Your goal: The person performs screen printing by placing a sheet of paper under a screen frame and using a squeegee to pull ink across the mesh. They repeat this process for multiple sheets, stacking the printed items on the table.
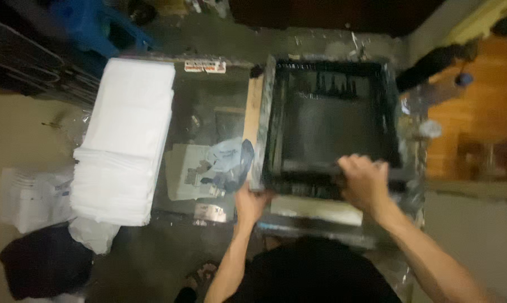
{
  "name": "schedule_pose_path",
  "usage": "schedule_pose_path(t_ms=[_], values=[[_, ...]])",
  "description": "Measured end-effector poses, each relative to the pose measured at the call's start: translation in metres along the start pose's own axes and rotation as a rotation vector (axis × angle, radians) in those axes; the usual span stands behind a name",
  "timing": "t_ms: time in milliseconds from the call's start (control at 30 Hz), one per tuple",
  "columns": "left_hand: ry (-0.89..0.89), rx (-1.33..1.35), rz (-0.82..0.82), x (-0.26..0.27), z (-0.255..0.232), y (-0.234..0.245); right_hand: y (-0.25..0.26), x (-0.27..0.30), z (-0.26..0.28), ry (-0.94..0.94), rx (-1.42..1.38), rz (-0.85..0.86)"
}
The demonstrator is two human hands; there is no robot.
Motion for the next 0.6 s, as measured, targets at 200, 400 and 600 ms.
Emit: schedule_pose_path(t_ms=[200, 400, 600], values=[[-0.494, 0.198, -0.024, -0.053, -0.086, -0.007, 0.169, 0.042, -0.032, 0.238, -0.181, -1.122], [-0.546, -0.389, 0.271, -0.073, 0.071, -0.110, 0.251, 0.014, -0.040, 0.296, -0.263, -1.221], [-0.679, -0.108, 0.238, -0.100, 0.071, -0.058, 0.293, -0.035, -0.079, 0.273, -0.229, -1.178]])
Point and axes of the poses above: each hand's wrist, its own x-axis away from the middle knuckle, its own y-axis out of the back of the hand, z = x × y, the point moved 8 cm from there along -x, towards the middle knuckle, and after that the axes turned 6 degrees about -x, right-handed, at the moved point
